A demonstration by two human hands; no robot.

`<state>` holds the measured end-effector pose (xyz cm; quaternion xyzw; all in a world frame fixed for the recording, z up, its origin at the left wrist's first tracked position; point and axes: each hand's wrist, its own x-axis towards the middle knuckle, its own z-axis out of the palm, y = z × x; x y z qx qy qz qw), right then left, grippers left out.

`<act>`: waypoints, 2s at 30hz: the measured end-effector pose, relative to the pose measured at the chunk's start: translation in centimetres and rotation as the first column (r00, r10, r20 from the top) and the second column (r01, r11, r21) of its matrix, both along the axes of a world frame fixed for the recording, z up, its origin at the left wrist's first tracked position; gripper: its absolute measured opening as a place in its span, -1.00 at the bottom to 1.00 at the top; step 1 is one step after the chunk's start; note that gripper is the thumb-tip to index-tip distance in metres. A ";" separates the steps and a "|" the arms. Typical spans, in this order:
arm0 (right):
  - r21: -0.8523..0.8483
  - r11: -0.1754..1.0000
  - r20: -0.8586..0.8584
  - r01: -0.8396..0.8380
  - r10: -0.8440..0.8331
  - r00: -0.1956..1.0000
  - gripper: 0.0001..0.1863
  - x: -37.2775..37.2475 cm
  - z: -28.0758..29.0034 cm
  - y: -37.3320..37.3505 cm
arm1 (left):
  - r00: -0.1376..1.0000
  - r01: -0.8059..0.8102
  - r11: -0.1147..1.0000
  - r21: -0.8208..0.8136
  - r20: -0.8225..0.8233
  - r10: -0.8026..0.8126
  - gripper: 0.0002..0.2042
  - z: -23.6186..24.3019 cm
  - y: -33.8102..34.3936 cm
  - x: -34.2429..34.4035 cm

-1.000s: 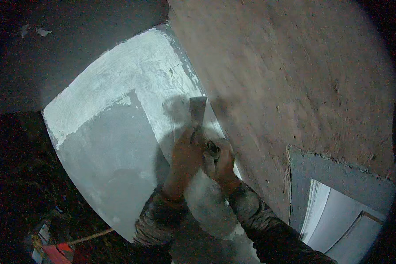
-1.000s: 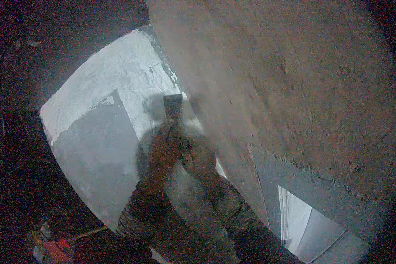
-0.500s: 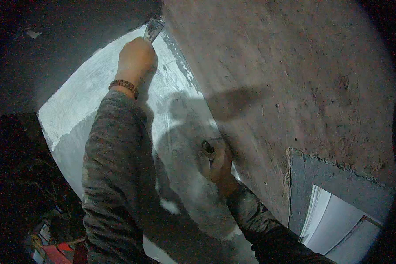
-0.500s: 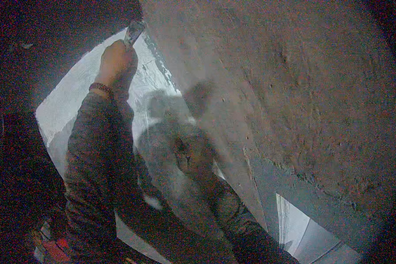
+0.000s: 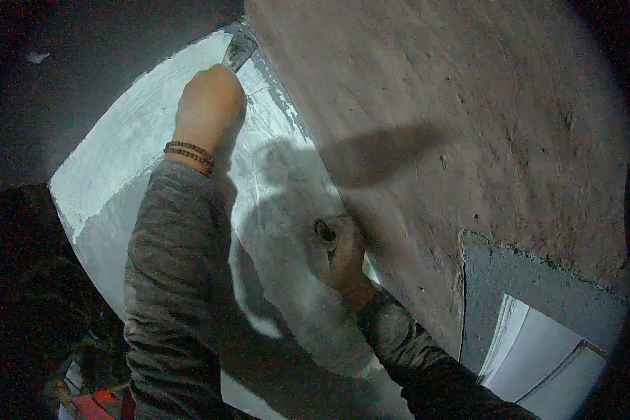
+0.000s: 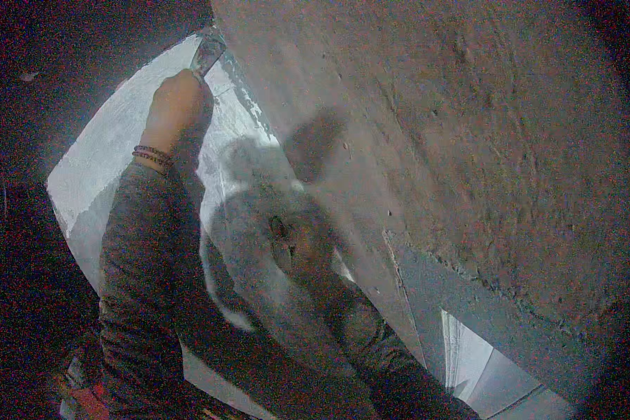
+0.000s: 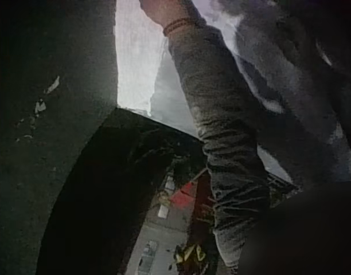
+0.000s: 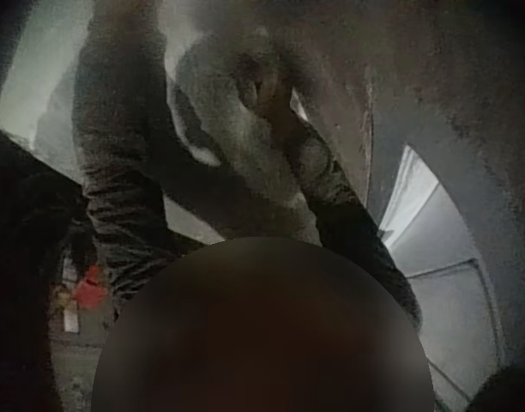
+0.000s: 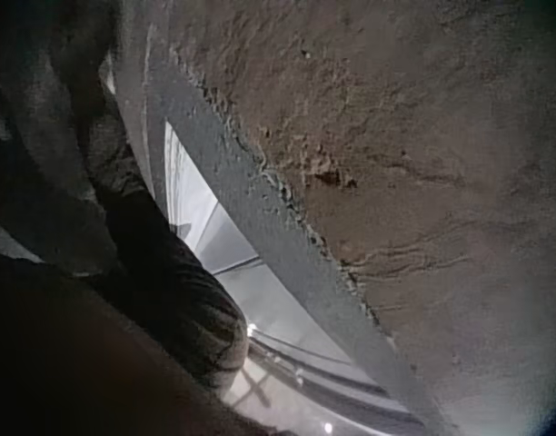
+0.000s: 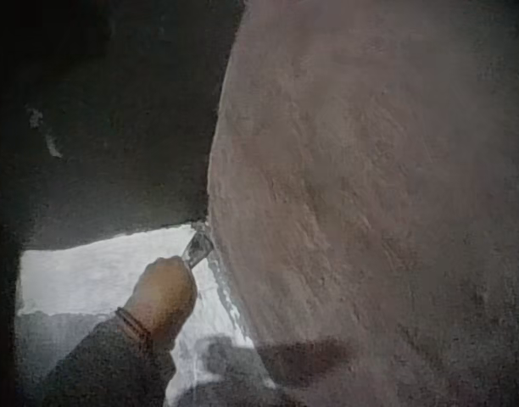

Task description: The person applies white plaster to a wall using a trowel and a smaller putty knife. They spread and smooth the material across a vertical surface, working methodically from one area to the next.

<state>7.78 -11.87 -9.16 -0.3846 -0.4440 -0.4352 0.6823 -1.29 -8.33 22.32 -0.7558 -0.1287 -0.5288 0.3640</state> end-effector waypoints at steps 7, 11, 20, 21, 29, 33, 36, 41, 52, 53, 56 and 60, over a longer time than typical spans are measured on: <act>0.048 0.987 0.054 0.151 -0.153 0.987 -0.70 0.0 0.1 0.1 | 0.998 -0.014 0.997 -0.073 -0.067 0.009 -0.81 -4.5 -0.8 -1.1; 0.041 0.983 0.038 0.177 -0.179 0.983 -0.69 0.0 -0.2 0.1 | 0.989 -0.064 0.995 -0.072 -0.138 0.054 -0.80 -5.5 -1.2 -2.5; -0.036 0.997 -0.064 0.075 -0.077 0.995 -0.71 0.5 -0.4 0.5 | 0.995 0.009 0.999 -0.038 -0.100 -0.013 -0.80 -4.3 0.7 -0.8; -0.015 0.997 -0.098 0.080 -0.081 0.992 -0.62 0.5 -0.5 0.6 | 0.996 0.032 0.996 -0.083 -0.085 -0.039 -0.80 -5.3 1.0 -0.7; -0.084 0.985 -0.023 0.151 -0.153 0.988 -0.66 -0.2 -1.0 0.1 | 0.971 0.124 0.981 -0.152 -0.187 -0.152 -0.83 -9.1 -0.4 -3.1; -0.065 0.997 -0.010 0.035 -0.036 0.999 -0.65 0.1 -0.7 -0.1 | 0.991 0.046 0.997 -0.057 -0.120 -0.053 -0.83 -6.8 0.0 -2.1; -0.008 0.986 0.068 0.169 -0.168 0.983 -0.64 0.3 -0.9 0.2 | 0.976 0.099 0.993 -0.062 -0.189 -0.109 -0.83 -8.4 1.1 -1.8; 0.006 0.998 0.000 0.062 -0.062 0.998 -0.62 0.3 -1.7 0.9 | 0.968 0.123 0.967 -0.225 -0.190 -0.167 -0.82 -12.6 0.8 -2.7; -0.052 0.986 -0.046 0.160 -0.162 0.986 -0.67 0.5 -1.8 1.2 | 0.983 -0.026 0.984 -0.174 -0.181 -0.006 -0.79 -11.2 0.1 -2.2; 0.015 0.989 -0.051 0.148 -0.148 0.988 -0.68 0.4 -1.8 1.3 | 0.975 -0.045 0.982 -0.183 -0.222 0.003 -0.78 -11.6 0.2 -2.2; 0.071 0.990 -0.078 0.124 -0.119 0.990 -0.69 0.1 -1.7 1.2 | 0.955 -0.110 0.967 -0.229 -0.294 0.039 -0.74 -11.7 0.1 -2.4; 0.061 0.997 0.022 0.055 -0.056 0.998 -0.69 0.3 -1.6 1.0 | 0.990 -0.066 0.986 -0.156 -0.134 0.045 -0.70 -10.4 -0.7 -2.5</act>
